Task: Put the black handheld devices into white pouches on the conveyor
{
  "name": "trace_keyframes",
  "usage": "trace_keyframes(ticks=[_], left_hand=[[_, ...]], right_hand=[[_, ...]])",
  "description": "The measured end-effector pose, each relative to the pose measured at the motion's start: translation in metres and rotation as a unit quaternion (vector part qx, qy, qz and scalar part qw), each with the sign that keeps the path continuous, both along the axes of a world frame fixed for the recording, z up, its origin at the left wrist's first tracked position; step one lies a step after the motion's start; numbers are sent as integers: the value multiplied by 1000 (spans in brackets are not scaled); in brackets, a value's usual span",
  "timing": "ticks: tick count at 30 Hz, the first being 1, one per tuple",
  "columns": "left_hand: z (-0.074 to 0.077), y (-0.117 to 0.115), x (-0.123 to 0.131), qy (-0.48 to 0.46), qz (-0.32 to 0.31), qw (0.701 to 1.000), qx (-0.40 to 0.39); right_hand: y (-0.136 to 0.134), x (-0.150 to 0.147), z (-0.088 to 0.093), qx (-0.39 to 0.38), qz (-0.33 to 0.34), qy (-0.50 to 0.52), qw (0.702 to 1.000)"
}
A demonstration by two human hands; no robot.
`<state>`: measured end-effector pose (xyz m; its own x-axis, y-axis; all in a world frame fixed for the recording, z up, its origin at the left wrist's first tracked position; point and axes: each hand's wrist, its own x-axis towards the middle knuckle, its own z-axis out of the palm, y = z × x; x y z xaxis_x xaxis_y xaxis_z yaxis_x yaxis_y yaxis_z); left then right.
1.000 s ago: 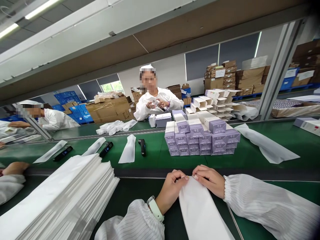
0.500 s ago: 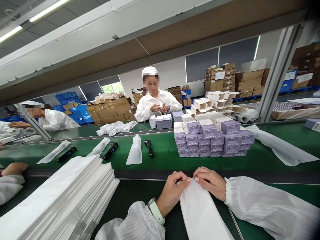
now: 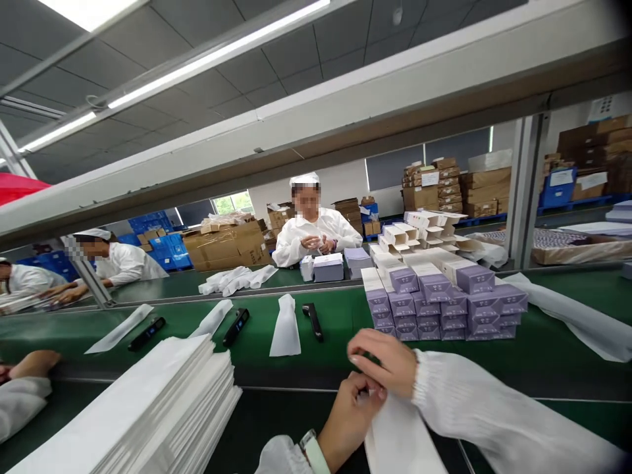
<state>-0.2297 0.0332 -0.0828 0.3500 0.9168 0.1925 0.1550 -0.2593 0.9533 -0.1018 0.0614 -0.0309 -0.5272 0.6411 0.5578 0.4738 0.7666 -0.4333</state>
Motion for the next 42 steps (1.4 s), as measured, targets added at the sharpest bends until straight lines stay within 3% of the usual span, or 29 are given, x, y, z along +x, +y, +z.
trace_keyframes(ticks=[3,6,8,11,15,18,20,23,24,26,33,38,42], left_hand=[[-3,1,-1,22,4,1000,-9],[-5,5,-3,31,-17,999,2],[-4,6,-4,29,-27,999,13],[1,5,-3,57,-28,998,6],[8,1,-2,98,-14,995,10],[12,-2,-1,104,-17,994,23],[14,-4,-1,101,-23,994,26],[18,-6,0,100,-26,994,32],[19,-7,0,100,-23,994,35],[21,-7,0,98,-15,994,41],[31,-4,0,72,-1,995,68],[49,-3,10,21,9,998,65],[66,2,17,-28,44,996,73]], right_hand=[[43,-46,9,-36,-55,-75,995],[87,-83,-3,-129,-135,-134,973],[106,-94,-17,-159,-157,-125,967],[116,-86,-36,-186,-173,-77,964],[109,-42,-45,-248,-175,17,953],[94,-1,-35,-289,-145,89,942],[79,23,-22,-323,-80,175,927],[54,48,-3,-398,68,355,843],[46,51,2,-413,95,389,818],[34,53,8,-427,106,408,800],[29,38,6,-426,79,425,795],[26,31,6,-410,60,402,816],[21,26,6,-393,105,397,823]])
